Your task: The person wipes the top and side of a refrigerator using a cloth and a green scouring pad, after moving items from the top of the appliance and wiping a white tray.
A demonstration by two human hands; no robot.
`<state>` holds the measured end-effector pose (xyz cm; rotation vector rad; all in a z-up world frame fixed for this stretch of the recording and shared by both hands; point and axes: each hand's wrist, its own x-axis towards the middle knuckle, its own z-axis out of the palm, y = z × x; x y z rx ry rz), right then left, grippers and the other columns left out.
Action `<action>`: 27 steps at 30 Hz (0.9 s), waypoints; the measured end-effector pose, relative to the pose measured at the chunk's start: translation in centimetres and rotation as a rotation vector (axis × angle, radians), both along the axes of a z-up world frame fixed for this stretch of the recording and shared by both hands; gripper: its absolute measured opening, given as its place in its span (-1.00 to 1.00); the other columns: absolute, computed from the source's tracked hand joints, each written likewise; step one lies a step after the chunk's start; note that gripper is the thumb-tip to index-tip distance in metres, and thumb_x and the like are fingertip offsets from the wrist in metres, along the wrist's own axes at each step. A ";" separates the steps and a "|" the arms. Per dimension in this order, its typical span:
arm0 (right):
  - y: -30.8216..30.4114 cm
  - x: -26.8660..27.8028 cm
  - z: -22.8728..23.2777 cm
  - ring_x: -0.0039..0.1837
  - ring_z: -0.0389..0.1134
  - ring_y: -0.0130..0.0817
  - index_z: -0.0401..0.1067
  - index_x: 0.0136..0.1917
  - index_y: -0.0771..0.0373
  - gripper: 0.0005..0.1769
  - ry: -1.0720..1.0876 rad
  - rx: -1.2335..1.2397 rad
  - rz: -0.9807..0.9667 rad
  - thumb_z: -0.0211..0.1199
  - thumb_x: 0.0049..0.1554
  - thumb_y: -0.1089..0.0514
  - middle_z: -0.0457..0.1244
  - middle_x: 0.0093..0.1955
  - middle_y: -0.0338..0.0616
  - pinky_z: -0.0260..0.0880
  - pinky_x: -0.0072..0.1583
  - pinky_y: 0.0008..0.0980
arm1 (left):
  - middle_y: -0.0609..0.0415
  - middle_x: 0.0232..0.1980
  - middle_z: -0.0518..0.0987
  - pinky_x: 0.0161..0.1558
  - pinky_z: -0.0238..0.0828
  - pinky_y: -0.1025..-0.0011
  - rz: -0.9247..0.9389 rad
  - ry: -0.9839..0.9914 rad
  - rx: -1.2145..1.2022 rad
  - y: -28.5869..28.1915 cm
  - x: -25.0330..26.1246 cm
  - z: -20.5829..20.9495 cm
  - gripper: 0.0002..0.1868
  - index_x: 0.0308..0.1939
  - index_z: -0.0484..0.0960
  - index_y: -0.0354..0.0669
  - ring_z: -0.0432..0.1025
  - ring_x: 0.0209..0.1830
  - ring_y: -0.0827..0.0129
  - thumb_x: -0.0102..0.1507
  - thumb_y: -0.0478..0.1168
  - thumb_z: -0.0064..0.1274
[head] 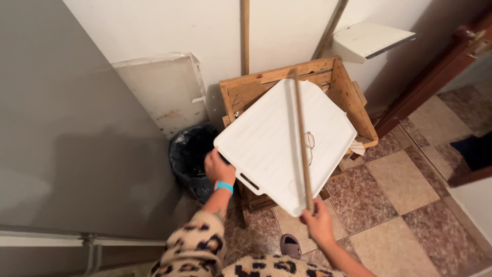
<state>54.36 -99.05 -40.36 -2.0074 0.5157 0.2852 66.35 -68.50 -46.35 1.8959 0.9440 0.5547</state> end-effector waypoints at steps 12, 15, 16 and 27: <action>-10.6 6.6 0.9 -0.30 0.38 -0.16 0.34 0.22 0.31 -0.75 0.130 0.154 0.253 0.18 0.26 0.31 0.32 -0.17 0.03 0.49 -0.32 -0.29 | 0.09 -0.02 0.42 -0.52 0.43 0.43 0.110 0.087 -0.834 -13.3 -7.8 -0.1 -0.52 -0.03 0.32 -0.07 0.53 -0.20 0.38 0.25 0.09 0.19; -14.1 12.3 2.4 -0.27 0.43 -0.24 0.35 0.19 0.24 -0.77 -0.011 -0.112 0.333 0.21 0.26 0.27 0.37 -0.19 -0.07 0.57 -0.24 -0.31 | -0.06 -0.07 0.55 -0.45 0.47 0.33 0.274 -0.133 -0.833 -14.6 -6.8 -2.1 -0.46 -0.03 0.19 -0.05 0.51 -0.31 0.28 0.20 -0.12 0.30; -14.6 14.4 4.1 -0.28 0.33 -0.31 0.36 0.25 0.27 -0.74 -0.084 -0.190 0.397 0.17 0.30 0.21 0.34 -0.17 -0.09 0.44 -0.29 -0.36 | -0.02 -0.03 0.59 -0.38 0.51 0.25 0.276 -0.185 -0.900 -15.1 -6.8 -1.5 -0.56 0.01 0.35 -0.08 0.54 -0.19 0.23 0.22 -0.14 0.28; -19.5 39.2 5.6 0.26 0.42 0.01 0.37 0.47 0.01 -0.42 -0.687 -0.990 0.907 0.12 0.29 -0.23 0.38 0.28 -0.10 0.50 0.07 0.08 | -0.12 0.34 0.52 0.11 0.63 -0.13 0.122 -0.221 -1.055 -18.6 -5.7 -4.8 -0.29 0.46 0.29 -0.03 0.48 0.26 -0.08 0.24 -0.23 0.17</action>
